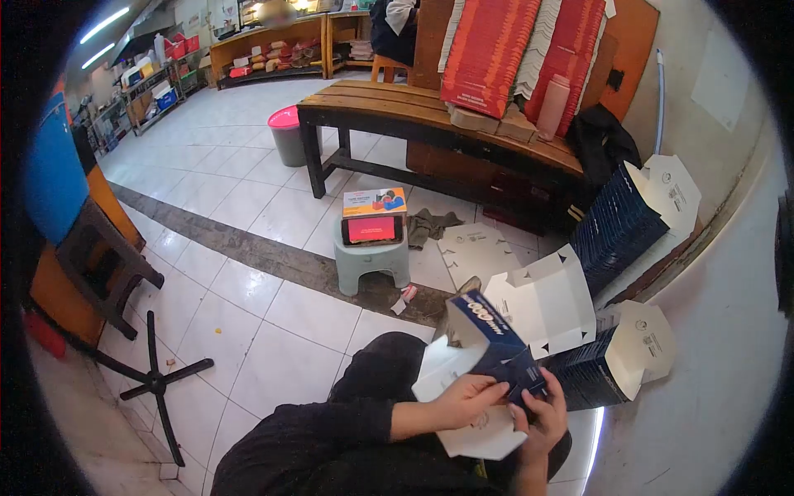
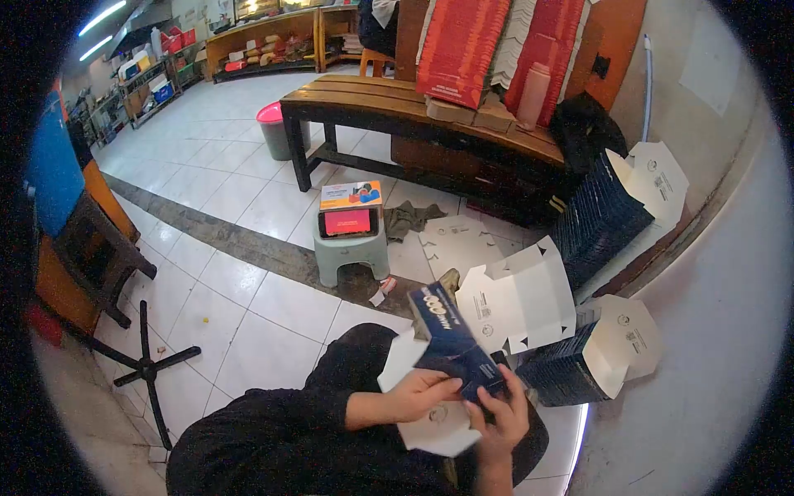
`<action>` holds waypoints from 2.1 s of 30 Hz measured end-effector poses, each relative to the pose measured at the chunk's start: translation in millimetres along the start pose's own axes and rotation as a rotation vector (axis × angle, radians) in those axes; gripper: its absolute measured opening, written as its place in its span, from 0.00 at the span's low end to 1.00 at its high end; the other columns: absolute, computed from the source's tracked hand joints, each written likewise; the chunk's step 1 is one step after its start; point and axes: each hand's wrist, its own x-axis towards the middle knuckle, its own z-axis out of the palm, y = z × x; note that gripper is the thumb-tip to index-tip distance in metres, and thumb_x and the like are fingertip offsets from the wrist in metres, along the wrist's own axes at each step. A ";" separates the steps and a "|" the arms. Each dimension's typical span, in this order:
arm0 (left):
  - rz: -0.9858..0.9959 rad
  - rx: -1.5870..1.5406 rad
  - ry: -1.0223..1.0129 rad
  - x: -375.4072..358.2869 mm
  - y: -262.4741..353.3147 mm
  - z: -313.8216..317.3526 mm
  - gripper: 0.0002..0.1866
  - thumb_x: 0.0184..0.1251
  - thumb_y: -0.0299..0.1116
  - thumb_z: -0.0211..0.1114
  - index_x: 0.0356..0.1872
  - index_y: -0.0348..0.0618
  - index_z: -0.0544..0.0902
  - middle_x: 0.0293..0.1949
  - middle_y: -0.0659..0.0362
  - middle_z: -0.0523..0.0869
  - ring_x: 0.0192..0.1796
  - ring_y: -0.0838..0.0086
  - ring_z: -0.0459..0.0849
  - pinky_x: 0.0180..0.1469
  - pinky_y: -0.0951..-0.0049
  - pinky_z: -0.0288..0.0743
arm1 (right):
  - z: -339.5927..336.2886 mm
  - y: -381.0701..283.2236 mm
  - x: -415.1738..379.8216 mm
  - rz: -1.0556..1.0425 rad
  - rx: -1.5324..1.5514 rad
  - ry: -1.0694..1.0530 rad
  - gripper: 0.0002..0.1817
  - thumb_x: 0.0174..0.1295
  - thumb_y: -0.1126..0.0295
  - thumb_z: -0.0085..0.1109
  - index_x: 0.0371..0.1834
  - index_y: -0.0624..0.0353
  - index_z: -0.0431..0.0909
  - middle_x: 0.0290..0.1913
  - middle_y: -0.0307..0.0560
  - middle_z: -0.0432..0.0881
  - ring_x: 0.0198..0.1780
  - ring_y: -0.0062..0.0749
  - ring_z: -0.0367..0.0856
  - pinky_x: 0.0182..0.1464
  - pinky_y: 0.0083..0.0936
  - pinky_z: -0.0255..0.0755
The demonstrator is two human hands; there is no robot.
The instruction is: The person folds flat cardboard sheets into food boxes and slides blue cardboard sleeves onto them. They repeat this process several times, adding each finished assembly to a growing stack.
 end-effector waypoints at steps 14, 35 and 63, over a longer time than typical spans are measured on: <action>-0.200 1.338 -0.289 -7.6 8.7 -43.0 0.26 0.63 0.27 0.61 0.64 0.44 0.71 0.45 0.43 0.83 0.47 0.46 0.81 0.50 0.57 0.74 | -9.1 41.8 -8.6 0.322 0.501 -0.192 0.12 0.56 0.66 0.65 0.37 0.58 0.74 0.63 0.57 0.73 0.69 0.51 0.66 0.71 0.51 0.49; 0.837 1.640 -0.206 36.5 66.4 -12.0 0.16 0.53 0.26 0.68 0.45 0.45 0.80 0.47 0.56 0.82 0.57 0.58 0.78 0.62 0.55 0.66 | -140.2 31.2 5.9 0.141 -0.253 -0.395 0.16 0.42 0.64 0.76 0.31 0.57 0.79 0.65 0.52 0.72 0.63 0.52 0.70 0.60 0.38 0.65; 0.743 1.164 -0.411 250.1 -100.0 28.2 0.23 0.52 0.24 0.72 0.48 0.39 0.71 0.51 0.47 0.70 0.50 0.59 0.73 0.46 0.67 0.74 | -199.2 172.7 6.6 0.033 -0.859 0.286 0.16 0.50 0.58 0.69 0.20 0.56 0.75 0.23 0.38 0.77 0.31 0.36 0.69 0.41 0.34 0.62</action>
